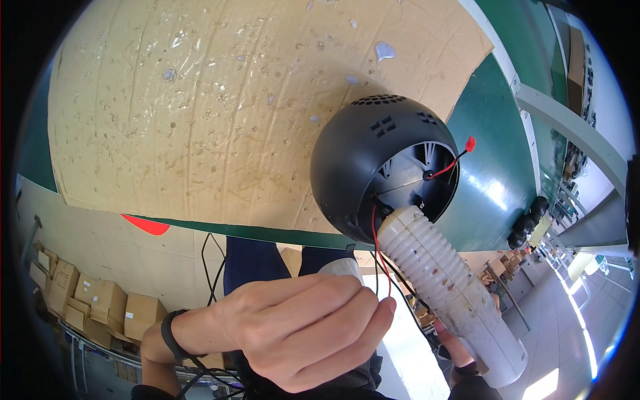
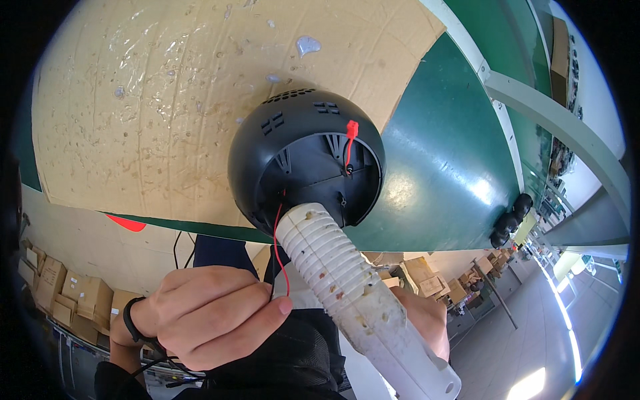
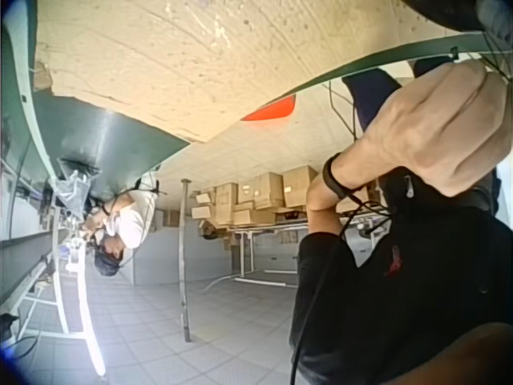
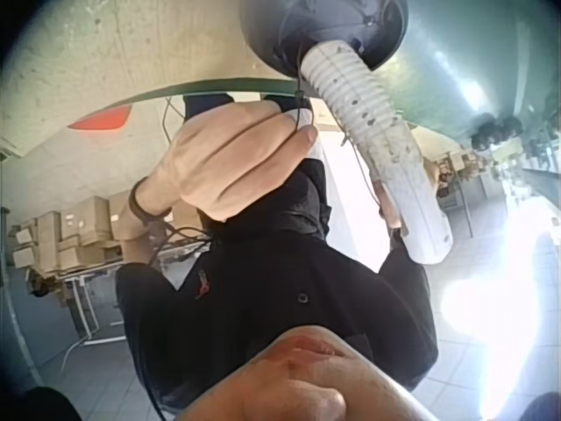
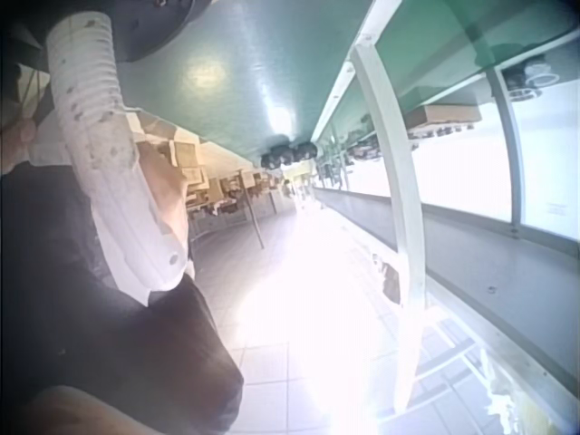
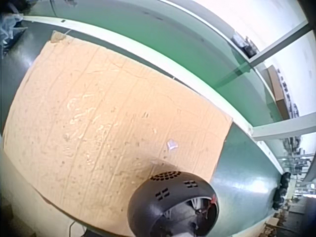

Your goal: Using a glue gun to attach wires to circular plastic components on an assembly line.

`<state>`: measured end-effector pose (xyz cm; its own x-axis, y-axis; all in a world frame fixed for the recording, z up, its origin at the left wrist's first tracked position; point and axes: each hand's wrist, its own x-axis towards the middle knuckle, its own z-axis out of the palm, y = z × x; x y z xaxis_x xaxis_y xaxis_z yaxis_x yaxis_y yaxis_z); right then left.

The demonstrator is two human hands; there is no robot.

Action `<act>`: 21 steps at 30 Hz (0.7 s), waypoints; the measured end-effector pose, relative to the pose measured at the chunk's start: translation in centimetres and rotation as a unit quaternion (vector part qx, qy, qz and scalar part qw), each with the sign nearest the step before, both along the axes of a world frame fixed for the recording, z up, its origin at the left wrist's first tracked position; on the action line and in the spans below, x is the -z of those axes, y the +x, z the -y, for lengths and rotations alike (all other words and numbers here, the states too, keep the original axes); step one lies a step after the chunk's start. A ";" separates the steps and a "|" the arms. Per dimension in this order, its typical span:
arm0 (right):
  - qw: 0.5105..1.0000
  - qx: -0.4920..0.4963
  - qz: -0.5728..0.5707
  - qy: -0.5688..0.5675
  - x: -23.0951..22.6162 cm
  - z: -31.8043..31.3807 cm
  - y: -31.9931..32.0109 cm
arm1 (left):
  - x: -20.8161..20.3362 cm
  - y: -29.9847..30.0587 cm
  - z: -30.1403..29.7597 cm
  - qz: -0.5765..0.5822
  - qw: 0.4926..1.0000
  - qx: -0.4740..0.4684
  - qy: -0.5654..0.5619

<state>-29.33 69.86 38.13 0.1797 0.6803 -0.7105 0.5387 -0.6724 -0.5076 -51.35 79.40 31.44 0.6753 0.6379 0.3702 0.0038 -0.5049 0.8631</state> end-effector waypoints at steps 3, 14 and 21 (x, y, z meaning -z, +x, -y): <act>1.000 -0.008 -0.002 -0.009 -1.4 0.9 0.4 | -0.8 0.4 -0.5 -0.024 0.999 -0.001 -0.024; 0.988 0.151 0.009 -0.003 -3.9 4.2 0.0 | -0.8 0.6 -0.4 -0.019 1.000 -0.006 -0.022; 0.991 -0.028 0.126 -0.020 -4.0 3.6 -0.4 | -0.7 0.7 -0.4 0.005 0.998 -0.045 -0.034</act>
